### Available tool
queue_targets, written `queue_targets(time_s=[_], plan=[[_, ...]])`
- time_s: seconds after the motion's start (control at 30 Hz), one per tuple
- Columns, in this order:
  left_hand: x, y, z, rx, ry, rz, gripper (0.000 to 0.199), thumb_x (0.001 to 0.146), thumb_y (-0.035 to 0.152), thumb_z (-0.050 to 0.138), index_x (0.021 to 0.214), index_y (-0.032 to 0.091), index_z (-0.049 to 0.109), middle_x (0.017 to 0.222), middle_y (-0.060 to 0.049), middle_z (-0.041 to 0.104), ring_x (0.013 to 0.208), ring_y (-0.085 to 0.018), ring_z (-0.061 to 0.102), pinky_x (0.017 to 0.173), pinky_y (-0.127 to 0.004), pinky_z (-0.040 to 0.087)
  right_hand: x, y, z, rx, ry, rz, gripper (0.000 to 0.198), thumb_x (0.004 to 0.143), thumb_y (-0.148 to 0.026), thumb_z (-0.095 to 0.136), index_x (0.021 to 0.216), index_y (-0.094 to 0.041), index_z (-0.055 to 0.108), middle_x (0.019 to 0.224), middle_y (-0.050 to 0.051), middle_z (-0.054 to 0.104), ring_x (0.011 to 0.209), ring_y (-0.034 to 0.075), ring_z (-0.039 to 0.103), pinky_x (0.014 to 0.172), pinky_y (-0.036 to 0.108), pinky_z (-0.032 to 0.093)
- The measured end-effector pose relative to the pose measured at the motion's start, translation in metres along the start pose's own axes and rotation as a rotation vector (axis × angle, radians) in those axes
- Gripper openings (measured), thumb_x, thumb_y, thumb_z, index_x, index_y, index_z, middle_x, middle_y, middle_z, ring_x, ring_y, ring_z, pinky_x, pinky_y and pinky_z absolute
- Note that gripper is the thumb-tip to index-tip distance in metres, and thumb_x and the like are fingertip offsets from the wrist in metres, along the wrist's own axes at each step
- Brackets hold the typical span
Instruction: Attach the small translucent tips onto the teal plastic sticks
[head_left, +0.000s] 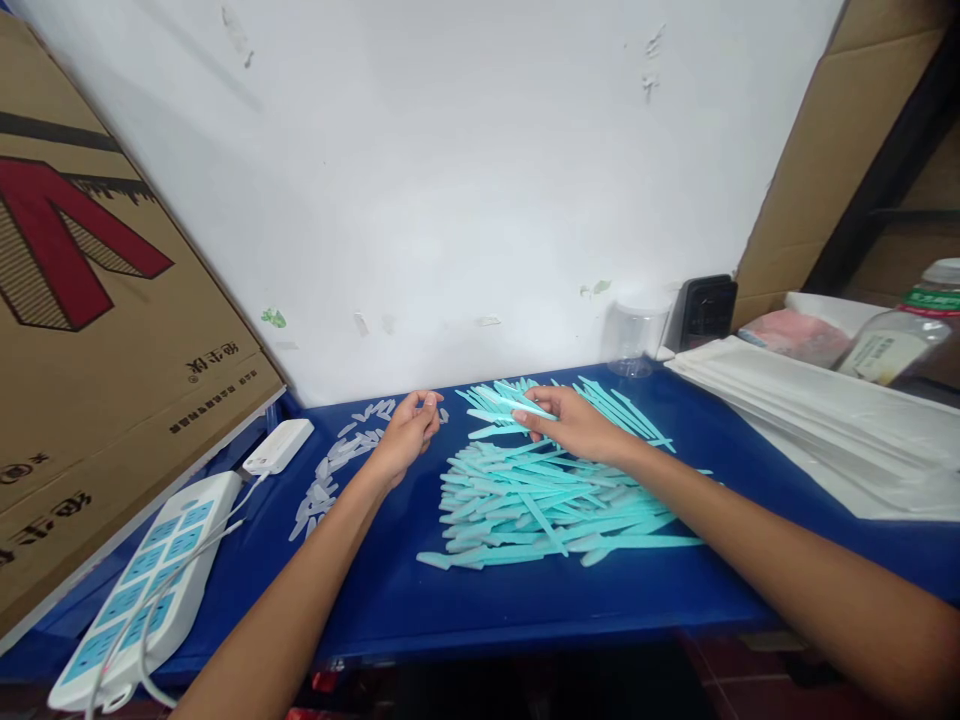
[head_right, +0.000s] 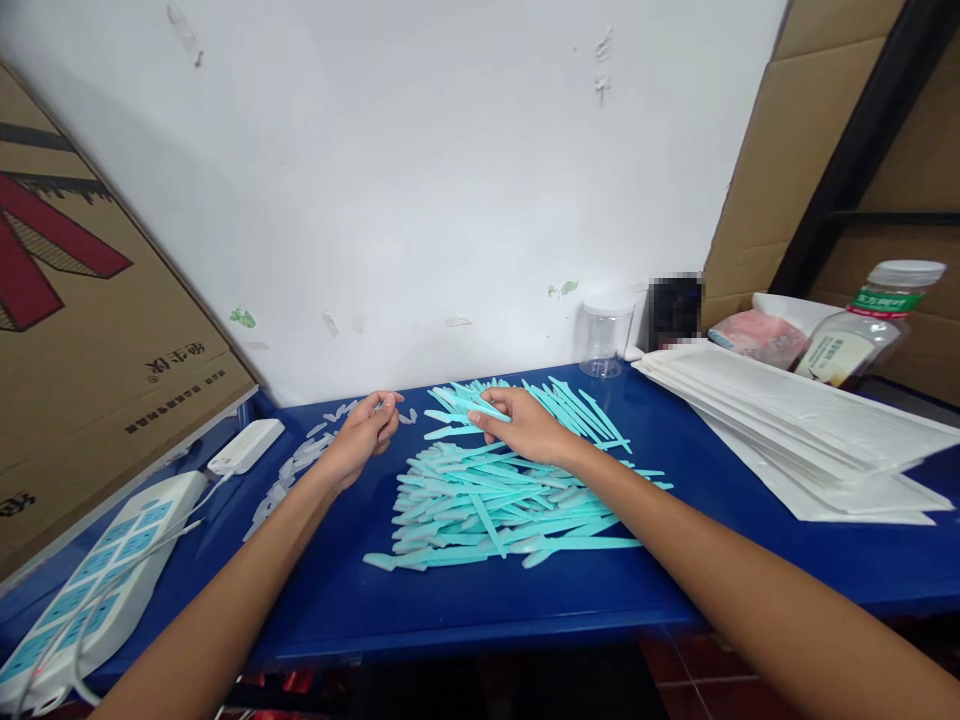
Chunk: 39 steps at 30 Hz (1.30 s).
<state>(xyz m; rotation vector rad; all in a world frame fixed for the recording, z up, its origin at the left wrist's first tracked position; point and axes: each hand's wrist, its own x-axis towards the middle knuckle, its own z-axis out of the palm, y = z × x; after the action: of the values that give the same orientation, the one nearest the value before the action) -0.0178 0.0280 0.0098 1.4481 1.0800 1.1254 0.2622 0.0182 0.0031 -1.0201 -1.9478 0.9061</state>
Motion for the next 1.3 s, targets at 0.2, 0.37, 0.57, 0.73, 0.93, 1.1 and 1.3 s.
queue_targets(time_s=[0.2, 0.37, 0.57, 0.73, 0.93, 1.1, 1.3], plan=[[0.0026, -0.0015, -0.003, -0.131, -0.031, -0.085, 0.018, 0.084, 0.028, 0.066, 0.094, 0.014, 0.063, 0.073, 0.001, 0.052, 0.049, -0.005, 0.026, 0.044, -0.02, 0.018, -0.0005, 0.0003, 0.0014, 0.037, -0.01, 0.025, 0.039, 0.093, -0.059, 0.062, 0.094, -0.02, 0.064, 0.072, 0.0, 0.066, 0.078, 0.022, 0.068, 0.086, 0.036, 0.047], [-0.0003, 0.0018, 0.0002, -0.098, -0.126, -0.052, 0.034, 0.085, 0.03, 0.071, 0.113, 0.011, 0.07, 0.083, -0.003, 0.059, 0.054, -0.006, 0.03, 0.048, -0.022, 0.024, -0.0001, -0.002, -0.0007, 0.03, -0.016, -0.016, 0.041, 0.093, -0.061, 0.059, 0.086, -0.021, 0.061, 0.068, -0.001, 0.063, 0.075, 0.021, 0.064, 0.081, 0.035, 0.047], [-0.0024, 0.001, 0.0008, -0.01, -0.104, 0.051, 0.059, 0.087, 0.048, 0.075, 0.134, 0.016, 0.058, 0.089, -0.009, 0.072, 0.048, -0.005, 0.032, 0.047, -0.023, 0.023, 0.0006, -0.0011, -0.0011, 0.023, -0.023, -0.007, 0.044, 0.092, -0.064, 0.058, 0.088, -0.02, 0.062, 0.07, 0.001, 0.064, 0.076, 0.022, 0.063, 0.078, 0.036, 0.047], [0.0022, -0.0023, -0.0016, -0.123, 0.007, 0.02, 0.046, 0.088, 0.057, 0.07, 0.104, 0.015, 0.062, 0.061, 0.004, 0.049, 0.045, -0.006, 0.027, 0.043, -0.02, 0.019, -0.0001, -0.0003, -0.0002, 0.036, -0.019, 0.032, 0.043, 0.09, -0.064, 0.062, 0.092, -0.02, 0.063, 0.073, 0.002, 0.065, 0.079, 0.024, 0.066, 0.081, 0.038, 0.049], [0.0031, -0.0014, -0.0027, -0.214, -0.014, -0.03, 0.032, 0.086, 0.039, 0.076, 0.101, 0.014, 0.061, 0.074, 0.003, 0.049, 0.049, -0.004, 0.03, 0.044, -0.018, 0.022, -0.0003, -0.0004, 0.0, 0.055, -0.018, 0.022, 0.043, 0.088, -0.063, 0.065, 0.091, -0.02, 0.062, 0.076, 0.001, 0.062, 0.076, 0.022, 0.066, 0.081, 0.037, 0.05], [0.0022, -0.0025, -0.0005, -0.092, -0.026, 0.018, 0.044, 0.081, 0.04, 0.08, 0.111, 0.013, 0.062, 0.085, -0.004, 0.065, 0.05, -0.005, 0.034, 0.048, -0.02, 0.027, -0.0001, 0.0001, 0.0003, 0.075, -0.027, 0.021, 0.045, 0.087, -0.065, 0.066, 0.091, -0.02, 0.062, 0.084, 0.002, 0.061, 0.074, 0.021, 0.066, 0.078, 0.036, 0.051], [-0.0004, 0.0016, 0.0005, 0.115, -0.013, 0.103, 0.041, 0.087, 0.052, 0.073, 0.101, 0.013, 0.072, 0.08, -0.008, 0.073, 0.045, -0.006, 0.034, 0.046, -0.023, 0.022, -0.0001, 0.001, 0.0005, 0.067, -0.026, 0.005, 0.041, 0.089, -0.062, 0.065, 0.088, -0.02, 0.061, 0.084, 0.001, 0.062, 0.073, 0.021, 0.067, 0.078, 0.037, 0.051]])
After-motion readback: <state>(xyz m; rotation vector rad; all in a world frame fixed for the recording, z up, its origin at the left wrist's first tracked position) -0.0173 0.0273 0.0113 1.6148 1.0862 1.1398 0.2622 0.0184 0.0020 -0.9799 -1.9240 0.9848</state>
